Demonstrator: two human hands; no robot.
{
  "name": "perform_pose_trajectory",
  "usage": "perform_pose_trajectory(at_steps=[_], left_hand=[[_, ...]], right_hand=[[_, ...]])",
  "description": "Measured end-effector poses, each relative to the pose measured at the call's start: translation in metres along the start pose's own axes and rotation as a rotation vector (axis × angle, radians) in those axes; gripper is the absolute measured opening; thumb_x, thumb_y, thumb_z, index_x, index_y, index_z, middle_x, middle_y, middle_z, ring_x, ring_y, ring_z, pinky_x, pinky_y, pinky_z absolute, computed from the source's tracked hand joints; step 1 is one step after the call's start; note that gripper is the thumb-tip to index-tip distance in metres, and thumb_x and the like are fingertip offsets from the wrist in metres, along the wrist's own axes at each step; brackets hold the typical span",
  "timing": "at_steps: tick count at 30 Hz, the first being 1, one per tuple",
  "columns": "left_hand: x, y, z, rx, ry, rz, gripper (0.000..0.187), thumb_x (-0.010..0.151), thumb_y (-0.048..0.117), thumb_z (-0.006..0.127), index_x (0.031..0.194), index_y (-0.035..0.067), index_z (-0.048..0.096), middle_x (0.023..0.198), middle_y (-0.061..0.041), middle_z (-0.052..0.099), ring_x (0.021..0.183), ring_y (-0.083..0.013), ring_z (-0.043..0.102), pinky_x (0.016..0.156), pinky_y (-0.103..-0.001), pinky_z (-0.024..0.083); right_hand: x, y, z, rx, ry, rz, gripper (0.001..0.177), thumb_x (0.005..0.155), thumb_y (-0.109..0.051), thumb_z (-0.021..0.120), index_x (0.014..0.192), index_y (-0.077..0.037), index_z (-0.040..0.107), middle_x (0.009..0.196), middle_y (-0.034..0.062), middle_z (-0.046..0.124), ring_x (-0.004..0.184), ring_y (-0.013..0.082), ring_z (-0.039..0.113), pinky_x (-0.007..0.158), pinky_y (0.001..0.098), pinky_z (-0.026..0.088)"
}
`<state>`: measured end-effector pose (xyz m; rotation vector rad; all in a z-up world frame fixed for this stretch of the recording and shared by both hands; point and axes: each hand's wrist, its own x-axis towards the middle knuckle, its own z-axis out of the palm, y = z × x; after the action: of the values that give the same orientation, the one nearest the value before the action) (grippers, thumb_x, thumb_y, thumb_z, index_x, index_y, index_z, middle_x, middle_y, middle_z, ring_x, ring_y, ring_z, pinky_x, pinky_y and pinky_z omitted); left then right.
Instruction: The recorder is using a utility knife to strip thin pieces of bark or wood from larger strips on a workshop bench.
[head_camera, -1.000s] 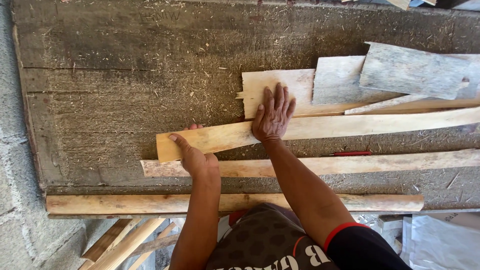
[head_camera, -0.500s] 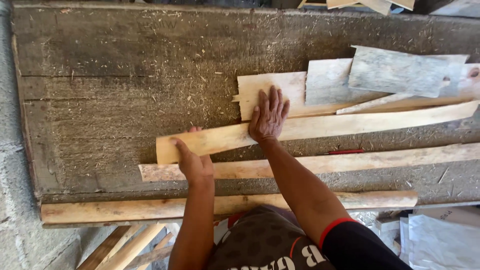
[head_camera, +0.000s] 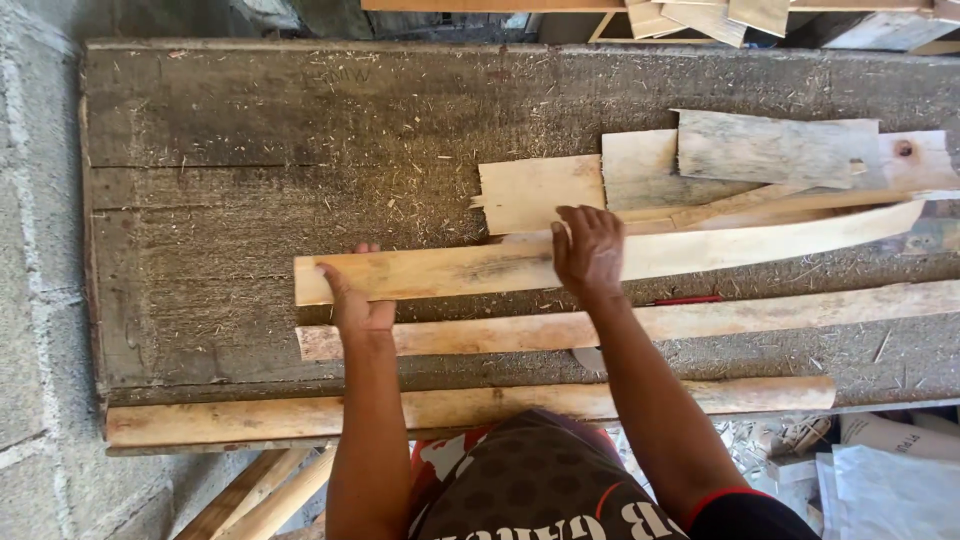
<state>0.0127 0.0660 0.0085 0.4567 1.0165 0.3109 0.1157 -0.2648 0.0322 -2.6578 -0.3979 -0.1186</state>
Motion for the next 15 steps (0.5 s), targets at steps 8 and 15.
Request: perform_pose_trajectory(at_steps=[8,15], left_hand=[[0.002,0.03,-0.015,-0.199,-0.269,0.123,0.079,0.086,0.071,0.053,0.135,0.009,0.057,0.123,-0.016,0.073,0.12,-0.0304,0.069,0.111,-0.057,0.052],[-0.017,-0.046,0.007,-0.281,-0.435,-0.015,0.076,0.08,0.058,0.079,0.135,0.011,0.057,0.138,-0.016,0.063,0.131,-0.0326,0.06,0.115,-0.057,0.046]], right_hand=[[-0.001,0.014,-0.026,-0.177,-0.312,0.091,0.044,0.109,-0.041,0.05,0.083,-0.011,0.07,0.073,0.0078,0.069,0.07,0.0245,0.062,0.098,0.0511,0.043],[0.003,-0.039,0.004,-0.063,-0.348,0.11,0.045,0.107,-0.043,0.049,0.085,-0.011,0.07,0.085,0.0087,0.069,0.077,0.0232,0.06,0.096,0.0492,0.043]])
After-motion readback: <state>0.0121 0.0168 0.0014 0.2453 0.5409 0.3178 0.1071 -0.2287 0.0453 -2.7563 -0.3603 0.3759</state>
